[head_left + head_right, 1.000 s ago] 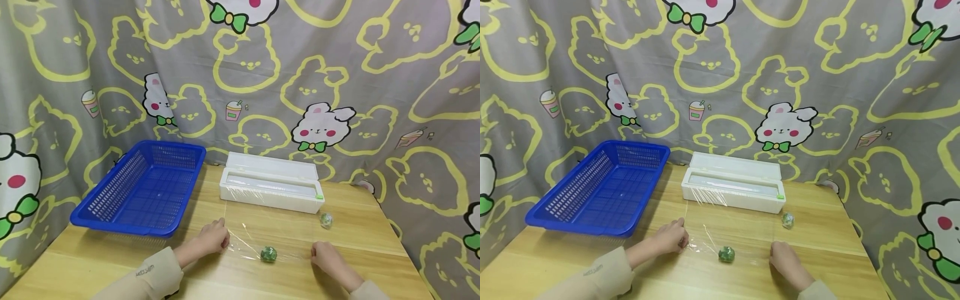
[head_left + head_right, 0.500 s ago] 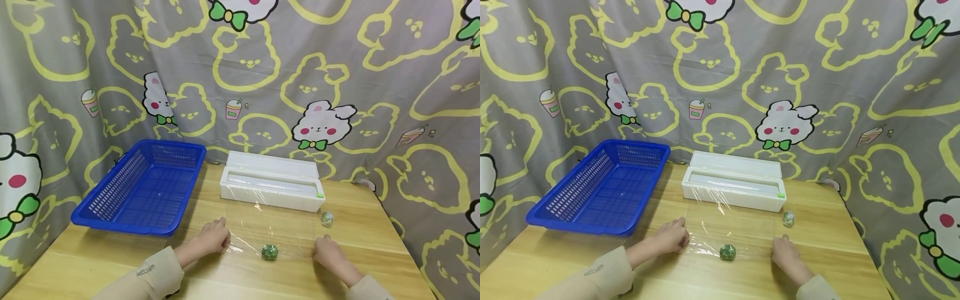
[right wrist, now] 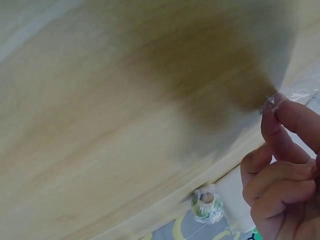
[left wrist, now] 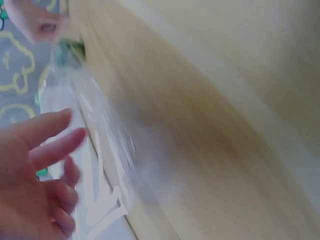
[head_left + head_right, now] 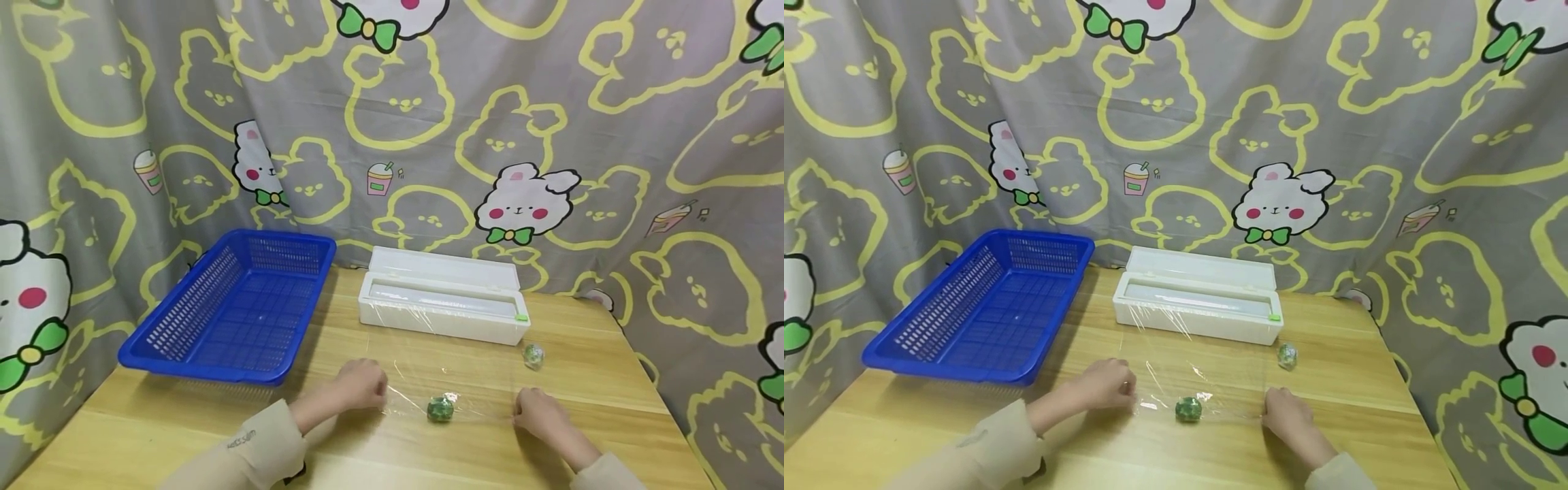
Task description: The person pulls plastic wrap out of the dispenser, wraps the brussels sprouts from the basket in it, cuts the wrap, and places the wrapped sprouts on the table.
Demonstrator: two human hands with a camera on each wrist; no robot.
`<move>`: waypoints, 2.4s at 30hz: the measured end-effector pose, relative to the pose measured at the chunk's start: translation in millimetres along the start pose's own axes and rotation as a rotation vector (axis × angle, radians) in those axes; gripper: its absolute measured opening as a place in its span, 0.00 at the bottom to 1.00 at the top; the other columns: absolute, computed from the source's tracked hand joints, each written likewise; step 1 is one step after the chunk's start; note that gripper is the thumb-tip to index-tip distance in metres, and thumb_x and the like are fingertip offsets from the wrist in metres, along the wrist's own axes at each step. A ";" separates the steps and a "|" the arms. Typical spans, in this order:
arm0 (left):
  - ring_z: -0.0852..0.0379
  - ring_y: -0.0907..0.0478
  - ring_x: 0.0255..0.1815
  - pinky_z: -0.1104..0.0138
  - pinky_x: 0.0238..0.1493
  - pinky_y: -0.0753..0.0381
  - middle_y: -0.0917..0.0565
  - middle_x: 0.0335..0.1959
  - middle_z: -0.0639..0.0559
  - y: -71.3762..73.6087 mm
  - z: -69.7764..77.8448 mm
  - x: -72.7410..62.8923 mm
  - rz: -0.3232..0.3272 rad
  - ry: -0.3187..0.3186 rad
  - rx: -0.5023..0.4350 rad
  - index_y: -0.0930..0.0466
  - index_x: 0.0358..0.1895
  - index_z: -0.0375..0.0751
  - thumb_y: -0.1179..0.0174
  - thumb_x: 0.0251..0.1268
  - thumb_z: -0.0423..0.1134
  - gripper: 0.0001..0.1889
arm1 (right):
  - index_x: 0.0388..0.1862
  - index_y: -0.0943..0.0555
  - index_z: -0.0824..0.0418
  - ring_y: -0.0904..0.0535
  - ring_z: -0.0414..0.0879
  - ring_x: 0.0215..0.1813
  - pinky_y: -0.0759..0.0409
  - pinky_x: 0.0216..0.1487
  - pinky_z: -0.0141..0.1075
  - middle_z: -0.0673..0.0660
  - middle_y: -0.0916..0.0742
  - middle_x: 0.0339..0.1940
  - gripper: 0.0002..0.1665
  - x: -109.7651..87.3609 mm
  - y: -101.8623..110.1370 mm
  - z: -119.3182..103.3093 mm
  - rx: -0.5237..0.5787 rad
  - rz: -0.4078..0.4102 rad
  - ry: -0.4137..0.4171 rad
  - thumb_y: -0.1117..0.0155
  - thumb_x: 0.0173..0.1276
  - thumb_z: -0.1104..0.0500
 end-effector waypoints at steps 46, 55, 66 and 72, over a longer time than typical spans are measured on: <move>0.67 0.33 0.26 0.76 0.29 0.32 0.24 0.27 0.58 -35.6 42.4 50.6 -0.066 -0.052 -0.155 0.21 0.41 0.45 0.37 0.54 0.42 0.11 | 0.42 0.30 0.59 0.37 0.34 0.20 0.35 0.20 0.29 0.45 0.28 0.19 0.17 20.4 -20.0 -91.2 0.262 -0.025 0.475 0.35 0.56 0.60; 0.65 0.33 0.29 0.74 0.30 0.34 0.28 0.28 0.59 -25.0 41.3 56.6 0.017 -0.067 -0.102 0.24 0.43 0.45 0.32 0.46 0.51 0.22 | 0.44 0.26 0.63 0.35 0.35 0.20 0.34 0.20 0.29 0.46 0.27 0.20 0.14 27.6 -20.4 -87.9 0.231 -0.049 0.451 0.39 0.60 0.60; 0.67 0.33 0.26 0.76 0.28 0.35 0.24 0.25 0.60 -28.4 38.0 63.9 0.016 -0.049 -0.082 0.20 0.34 0.45 0.31 0.46 0.46 0.13 | 0.47 0.23 0.68 0.33 0.37 0.23 0.33 0.22 0.28 0.49 0.24 0.25 0.18 33.1 -14.3 -93.4 0.161 0.078 0.396 0.38 0.59 0.61; 0.67 0.33 0.24 0.77 0.26 0.34 0.23 0.24 0.59 -33.2 25.6 69.6 -0.024 -0.032 -0.143 0.18 0.39 0.44 0.35 0.52 0.46 0.13 | 0.44 0.25 0.62 0.26 0.43 0.30 0.26 0.27 0.36 0.54 0.20 0.33 0.22 32.8 -13.0 -100.9 0.154 0.162 0.386 0.30 0.50 0.60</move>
Point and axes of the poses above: each hand's wrist, its own x-axis towards the middle knuckle, its own y-axis out of the back of the hand, z = x × y, the point moved 5 cm from there along x, towards the middle knuckle
